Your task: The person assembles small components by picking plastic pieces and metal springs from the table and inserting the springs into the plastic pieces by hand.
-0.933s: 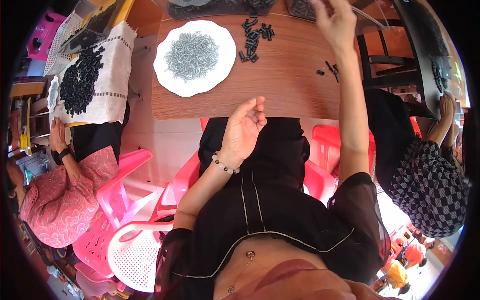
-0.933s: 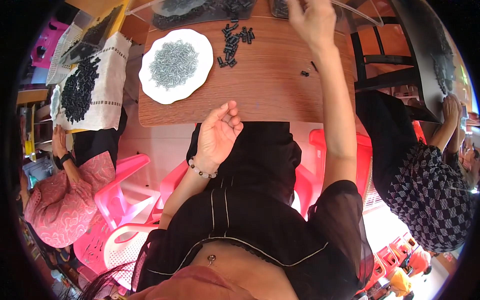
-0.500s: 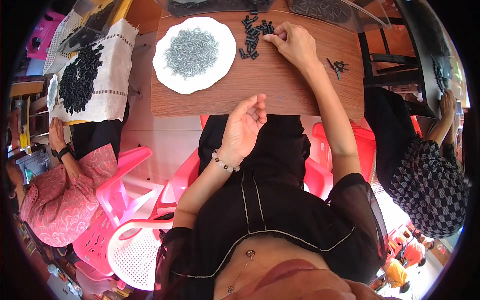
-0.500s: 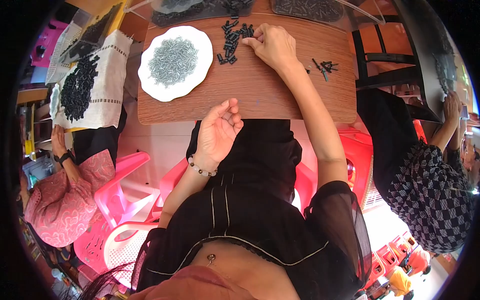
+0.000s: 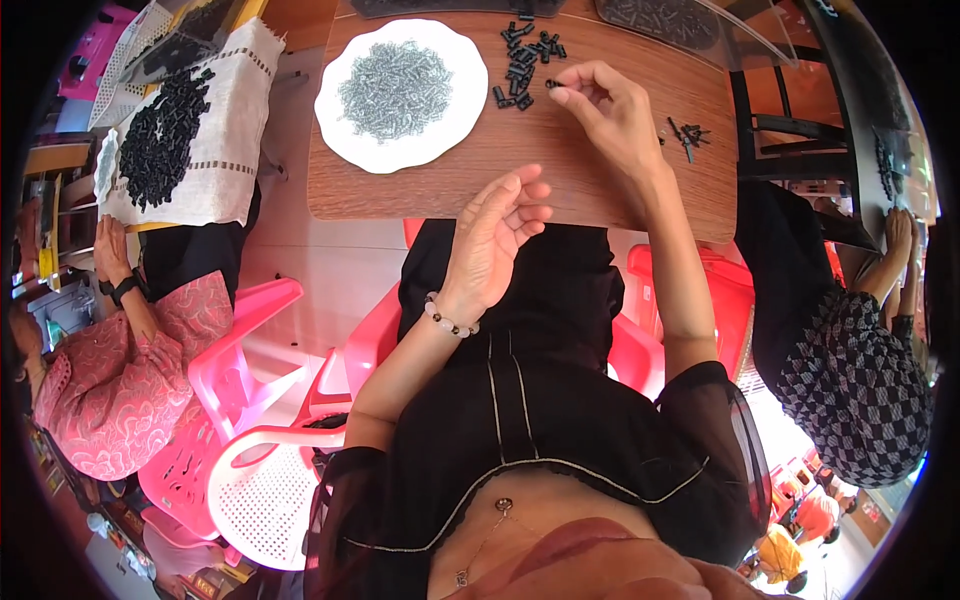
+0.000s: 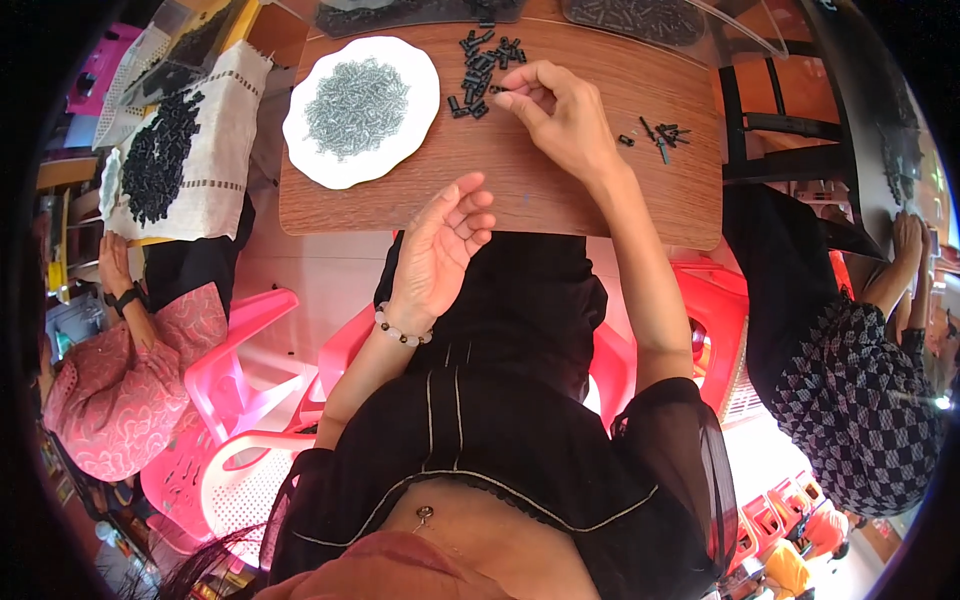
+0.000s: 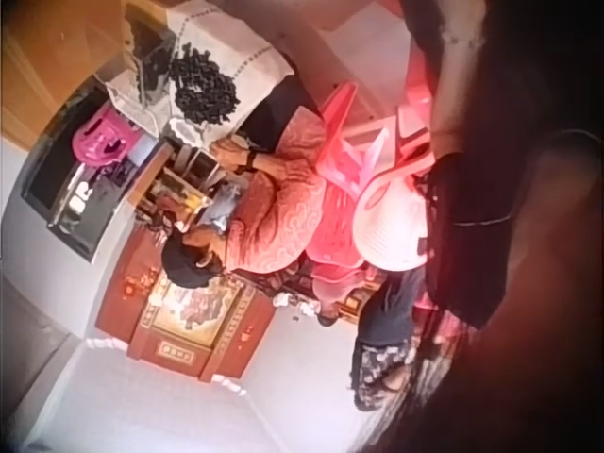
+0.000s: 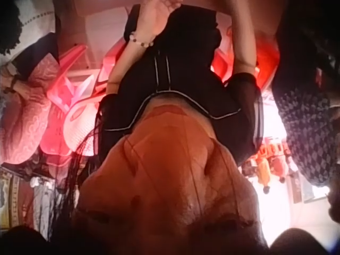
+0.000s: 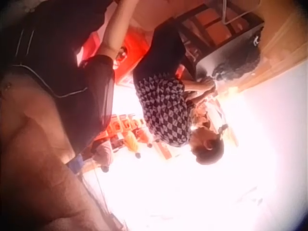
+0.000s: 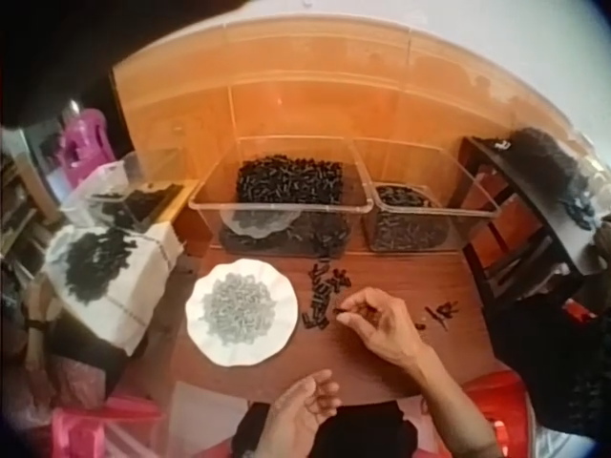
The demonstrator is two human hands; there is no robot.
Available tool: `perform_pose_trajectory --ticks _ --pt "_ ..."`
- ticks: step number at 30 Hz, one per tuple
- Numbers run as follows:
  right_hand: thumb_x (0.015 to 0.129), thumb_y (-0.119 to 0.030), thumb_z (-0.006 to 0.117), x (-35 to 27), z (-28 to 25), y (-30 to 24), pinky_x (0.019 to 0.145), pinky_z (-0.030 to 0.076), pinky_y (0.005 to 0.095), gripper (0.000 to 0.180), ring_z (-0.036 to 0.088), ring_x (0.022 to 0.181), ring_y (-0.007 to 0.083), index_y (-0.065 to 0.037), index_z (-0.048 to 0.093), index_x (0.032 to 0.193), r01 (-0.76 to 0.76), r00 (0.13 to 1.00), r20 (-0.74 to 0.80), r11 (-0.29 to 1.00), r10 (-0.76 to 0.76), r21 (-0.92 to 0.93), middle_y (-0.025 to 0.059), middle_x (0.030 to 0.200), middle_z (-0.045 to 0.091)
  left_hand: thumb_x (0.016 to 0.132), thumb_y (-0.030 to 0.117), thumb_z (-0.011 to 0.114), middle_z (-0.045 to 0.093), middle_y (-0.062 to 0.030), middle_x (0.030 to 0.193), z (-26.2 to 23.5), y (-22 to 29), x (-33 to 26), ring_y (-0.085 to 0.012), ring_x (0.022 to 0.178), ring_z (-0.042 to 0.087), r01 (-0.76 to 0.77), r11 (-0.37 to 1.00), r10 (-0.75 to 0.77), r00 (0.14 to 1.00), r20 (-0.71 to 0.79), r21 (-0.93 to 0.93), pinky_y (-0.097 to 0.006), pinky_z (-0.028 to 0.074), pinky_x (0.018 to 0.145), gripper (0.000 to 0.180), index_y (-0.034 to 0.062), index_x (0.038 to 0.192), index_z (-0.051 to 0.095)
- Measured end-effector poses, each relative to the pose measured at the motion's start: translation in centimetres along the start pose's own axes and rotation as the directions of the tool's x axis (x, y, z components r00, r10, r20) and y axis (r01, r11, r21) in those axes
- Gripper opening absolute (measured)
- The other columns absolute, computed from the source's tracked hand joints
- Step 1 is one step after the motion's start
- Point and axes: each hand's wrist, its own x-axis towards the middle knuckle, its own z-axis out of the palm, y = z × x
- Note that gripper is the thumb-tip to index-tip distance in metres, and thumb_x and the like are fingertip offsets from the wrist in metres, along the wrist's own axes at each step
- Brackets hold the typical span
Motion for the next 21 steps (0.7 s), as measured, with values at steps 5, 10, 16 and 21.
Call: perform_pose_trajectory --ticks 5,10,16,21 --pt "0.081 -0.008 0.073 -3.1 0.0 -3.5 0.070 0.045 0.0231 0.014 0.052 0.073 0.0080 -0.001 0.066 0.091 0.060 0.996 0.056 0.987 -0.069 0.149 0.0000 0.080 0.063 0.096 0.026 0.057 0.064 -0.0109 0.111 1.0 0.5 0.2 -0.0139 0.088 0.064 -0.191 0.968 0.186 0.982 0.045 0.166 -0.025 0.050 0.078 0.039 0.0000 0.126 0.054" --pt "0.077 -0.004 0.072 -4.3 0.9 -5.4 0.066 0.050 0.0299 0.014 0.062 0.076 0.0180 -0.002 0.066 0.090 0.185 0.972 0.120 0.973 -0.202 0.137 0.0066 0.078 0.063 0.095 0.017 0.060 0.064 -0.0121 0.113 0.9 0.3 0.4 -0.0153 0.097 0.064 -0.389 0.896 0.381 0.921 0.079 0.213 -0.028 0.052 0.084 0.039 -0.0037 0.127 0.053" --pt "0.073 -0.004 0.070 -4.6 2.3 -6.1 0.066 0.048 0.0369 0.018 0.058 0.076 0.0279 -0.005 0.065 0.090 0.378 0.911 0.162 0.925 -0.379 0.037 0.0084 0.078 0.062 0.094 0.012 0.059 0.066 -0.0116 0.108 0.4 0.3 -0.3 -0.0157 0.096 0.064 -0.444 0.883 0.449 0.893 -0.003 0.150 -0.029 0.053 0.085 0.030 -0.0052 0.119 0.059" --pt "0.077 -0.007 0.069 -3.1 3.1 -6.4 0.067 0.049 0.0358 0.014 0.059 0.077 0.0261 -0.004 0.066 0.091 0.403 0.896 0.185 0.914 -0.404 0.048 0.0086 0.079 0.064 0.095 0.013 0.057 0.066 -0.0119 0.105 -0.3 1.0 -0.6 -0.0180 0.093 0.065 -0.469 0.882 0.472 0.877 -0.094 0.050 -0.030 0.053 0.083 0.027 -0.0044 0.117 0.058"
